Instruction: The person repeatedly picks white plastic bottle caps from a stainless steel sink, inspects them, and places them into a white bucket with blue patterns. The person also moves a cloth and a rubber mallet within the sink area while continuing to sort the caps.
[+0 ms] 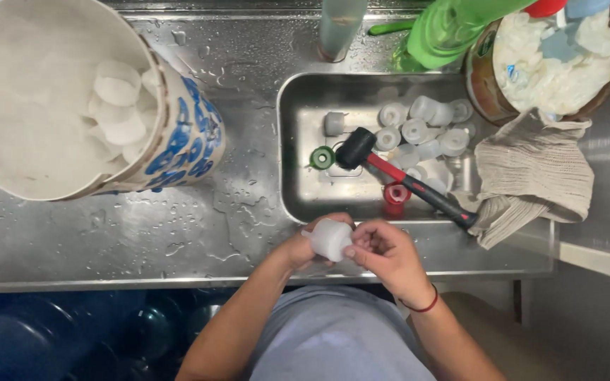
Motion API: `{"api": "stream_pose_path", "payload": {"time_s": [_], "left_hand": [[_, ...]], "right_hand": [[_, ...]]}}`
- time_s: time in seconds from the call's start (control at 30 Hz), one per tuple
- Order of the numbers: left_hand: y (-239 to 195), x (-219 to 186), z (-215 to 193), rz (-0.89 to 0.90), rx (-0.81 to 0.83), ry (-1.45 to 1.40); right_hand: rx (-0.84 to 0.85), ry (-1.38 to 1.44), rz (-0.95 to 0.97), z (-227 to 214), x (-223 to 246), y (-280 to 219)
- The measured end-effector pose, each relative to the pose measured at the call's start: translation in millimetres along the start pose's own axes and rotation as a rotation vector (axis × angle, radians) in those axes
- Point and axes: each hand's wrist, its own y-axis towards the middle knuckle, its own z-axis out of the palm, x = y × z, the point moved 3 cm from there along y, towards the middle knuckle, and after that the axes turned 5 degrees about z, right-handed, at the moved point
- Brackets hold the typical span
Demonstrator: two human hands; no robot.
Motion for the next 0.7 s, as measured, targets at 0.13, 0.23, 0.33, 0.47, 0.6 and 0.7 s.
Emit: {"api": "stream_pose_path", "payload": {"time_s": [0.13,0.23,0.33,0.47,0.6,0.7], "left_hand": [[-7.4,-2.8,-36.7,-0.022,0.084,0.16],[-16.4,-6.4,-55.5,-0.043,0.148,0.295],[-22.4,-0.7,-81.4,-0.073,0.201,0.336],[-19.9,14.3,-116.6,-0.132,0.301,0.227],[-59.8,-49.7,-55.9,-0.248,0.141,0.079],[-87.3,-85.1,-11.9,-0.406,-0.085,-0.139]], "right_hand": [[0.124,0.045,-0.009,18.3,-11.8,8.8],[0.211,-0.1,-0.051,46.7,19.6,1.5],[0.299,-0.31,-0.162,75.7,52.9,-5.1],[0.434,-0.365,-0.212,102.5,46.5,-8.0],[0.353,-0.428,-0.233,121.1,38.5,-15.3],[0.22,-0.538,-0.309,130.6,32.4,-17.3]]}}
